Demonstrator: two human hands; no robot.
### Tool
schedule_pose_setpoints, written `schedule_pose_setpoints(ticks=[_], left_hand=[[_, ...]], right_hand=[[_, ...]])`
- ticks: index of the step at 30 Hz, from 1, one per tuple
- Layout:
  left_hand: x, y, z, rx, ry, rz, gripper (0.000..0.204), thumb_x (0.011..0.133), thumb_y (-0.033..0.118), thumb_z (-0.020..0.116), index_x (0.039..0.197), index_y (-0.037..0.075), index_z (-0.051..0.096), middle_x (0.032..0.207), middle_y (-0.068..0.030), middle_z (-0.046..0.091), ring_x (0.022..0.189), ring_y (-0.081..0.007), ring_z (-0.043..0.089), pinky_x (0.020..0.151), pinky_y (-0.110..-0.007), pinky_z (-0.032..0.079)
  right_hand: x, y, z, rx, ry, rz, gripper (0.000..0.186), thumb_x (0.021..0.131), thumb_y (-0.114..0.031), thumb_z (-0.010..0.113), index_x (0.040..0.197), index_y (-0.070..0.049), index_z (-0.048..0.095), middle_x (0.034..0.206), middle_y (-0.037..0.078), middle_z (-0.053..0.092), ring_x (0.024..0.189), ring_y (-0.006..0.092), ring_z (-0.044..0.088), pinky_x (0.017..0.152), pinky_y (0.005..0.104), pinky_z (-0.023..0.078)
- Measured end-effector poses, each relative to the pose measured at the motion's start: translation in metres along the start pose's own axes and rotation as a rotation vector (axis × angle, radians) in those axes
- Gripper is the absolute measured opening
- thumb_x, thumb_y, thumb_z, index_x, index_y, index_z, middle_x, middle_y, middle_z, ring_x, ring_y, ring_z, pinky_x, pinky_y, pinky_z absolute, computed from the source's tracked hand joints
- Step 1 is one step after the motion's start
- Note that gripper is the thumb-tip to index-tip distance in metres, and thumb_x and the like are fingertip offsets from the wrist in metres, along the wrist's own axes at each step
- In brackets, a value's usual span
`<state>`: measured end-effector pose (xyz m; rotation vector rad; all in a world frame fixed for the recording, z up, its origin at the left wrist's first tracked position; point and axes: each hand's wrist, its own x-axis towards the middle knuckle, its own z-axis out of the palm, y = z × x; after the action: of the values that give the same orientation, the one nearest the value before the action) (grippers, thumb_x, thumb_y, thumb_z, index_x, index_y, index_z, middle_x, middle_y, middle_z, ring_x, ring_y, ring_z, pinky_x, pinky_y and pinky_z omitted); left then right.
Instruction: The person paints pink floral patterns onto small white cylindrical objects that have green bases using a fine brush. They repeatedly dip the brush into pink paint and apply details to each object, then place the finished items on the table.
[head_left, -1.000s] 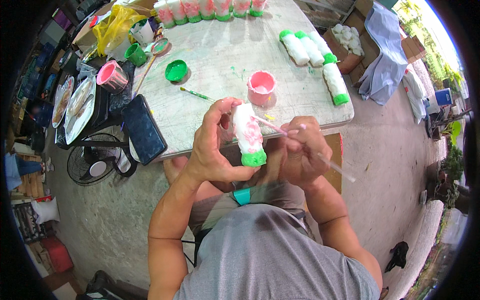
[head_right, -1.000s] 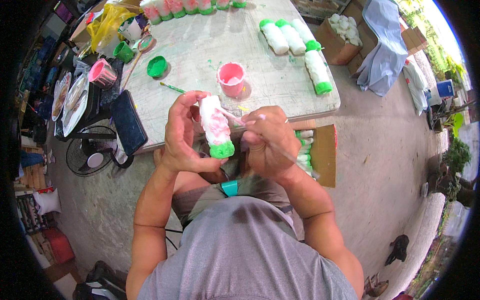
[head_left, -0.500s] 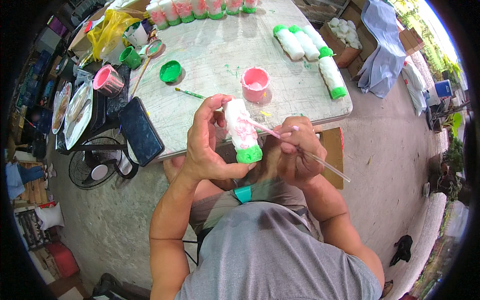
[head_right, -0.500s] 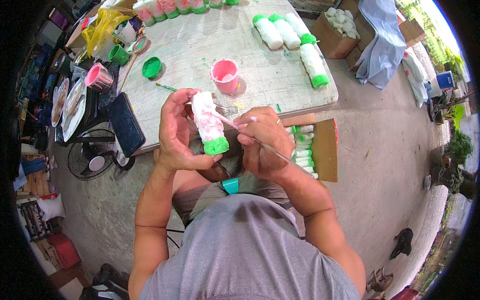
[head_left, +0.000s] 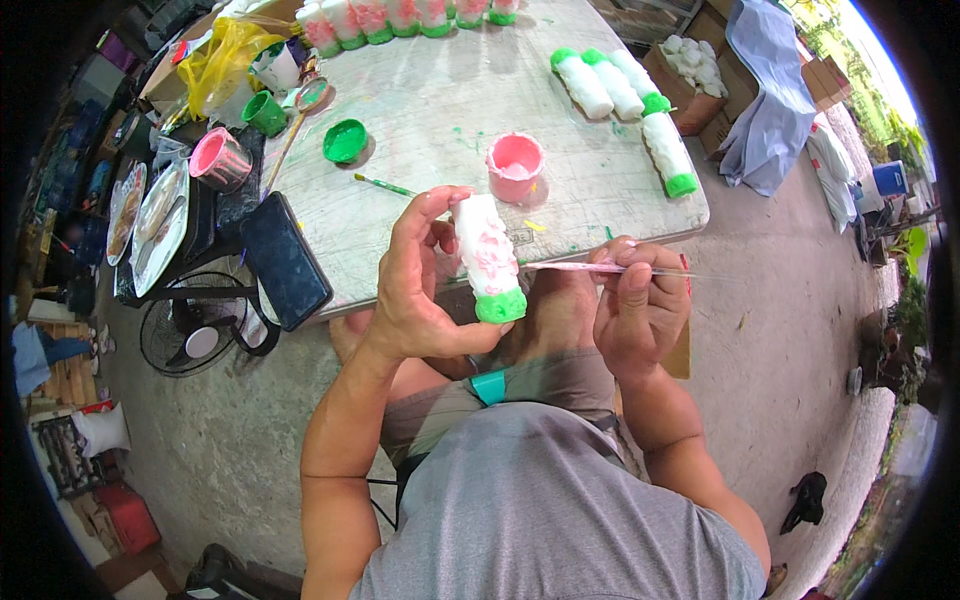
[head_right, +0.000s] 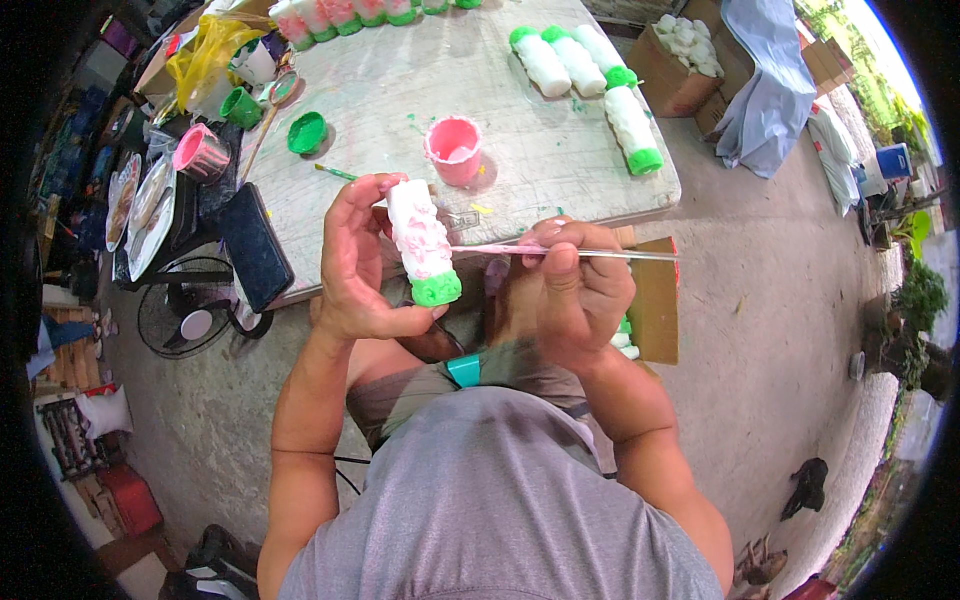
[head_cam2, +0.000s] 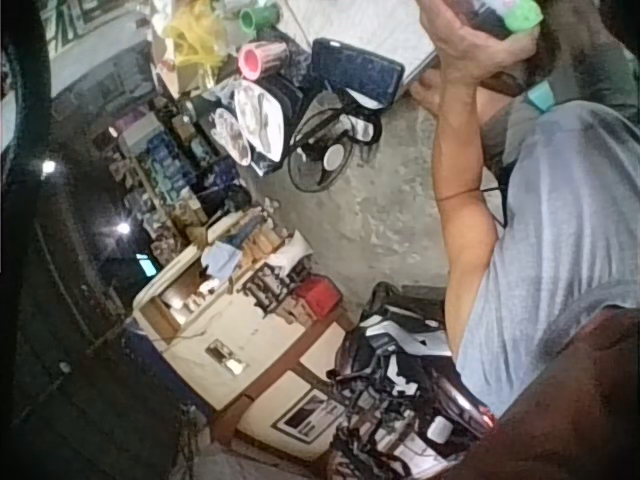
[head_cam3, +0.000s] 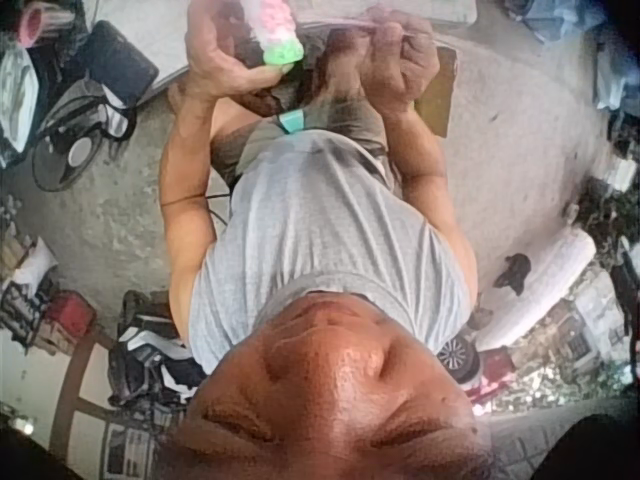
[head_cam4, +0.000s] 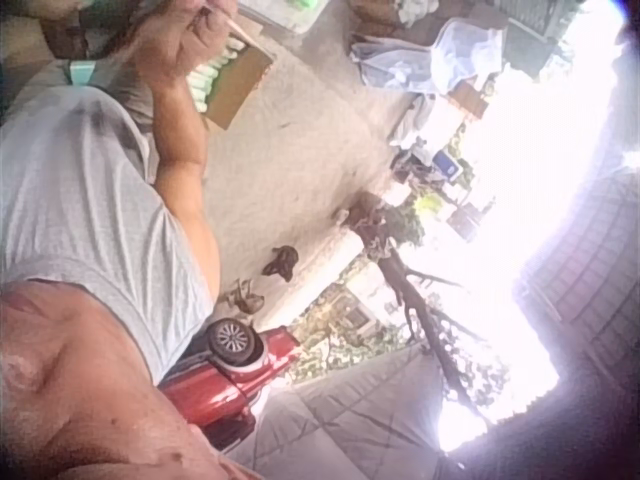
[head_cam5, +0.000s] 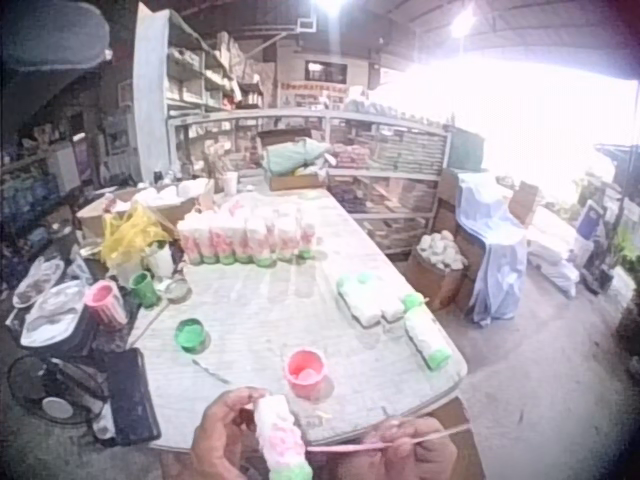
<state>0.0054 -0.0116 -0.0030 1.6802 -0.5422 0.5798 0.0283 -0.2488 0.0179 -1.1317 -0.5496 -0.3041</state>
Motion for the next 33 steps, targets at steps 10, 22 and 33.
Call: schedule_pose_setpoints(ticks=[10, 22, 33], left_hand=[[0.005, -0.002, 0.005, -0.104, 0.017, 0.03, 0.119, 0.054, 0.006, 0.084, 0.159, 0.006, 0.028, 0.154, -0.0217, 0.044, 0.144, -0.0336, 0.046, 0.12, -0.046, 0.039], [-0.008, 0.009, 0.006, 0.177, -0.087, 0.028, 0.128, 0.058, 0.003, 0.088, 0.163, 0.007, 0.018, 0.155, -0.0231, 0.044, 0.141, -0.0389, 0.052, 0.113, -0.047, 0.047], [0.001, 0.06, 0.015, 0.576, -0.27, 0.545, 0.061, 0.084, -0.004, 0.071, 0.138, 0.006, 0.044, 0.147, -0.0249, 0.053, 0.133, -0.0434, 0.06, 0.105, -0.052, 0.054]], right_hand=[[-0.004, -0.002, 0.001, 0.239, 0.066, 0.24, 0.018, 0.11, -0.016, 0.057, 0.107, 0.001, 0.056, 0.093, 0.014, 0.067, 0.082, 0.0164, 0.057, 0.077, 0.0316, 0.049], [0.011, -0.009, -0.017, 0.073, -0.018, -0.037, 0.017, 0.107, -0.004, 0.058, 0.123, 0.002, 0.061, 0.105, 0.015, 0.07, 0.092, 0.0197, 0.065, 0.084, 0.0355, 0.054], [0.065, -0.083, 0.009, -0.63, -0.66, 0.01, 0.028, 0.082, -0.009, 0.086, 0.107, -0.004, 0.076, 0.096, 0.011, 0.074, 0.077, 0.0201, 0.068, 0.066, 0.0322, 0.052]])
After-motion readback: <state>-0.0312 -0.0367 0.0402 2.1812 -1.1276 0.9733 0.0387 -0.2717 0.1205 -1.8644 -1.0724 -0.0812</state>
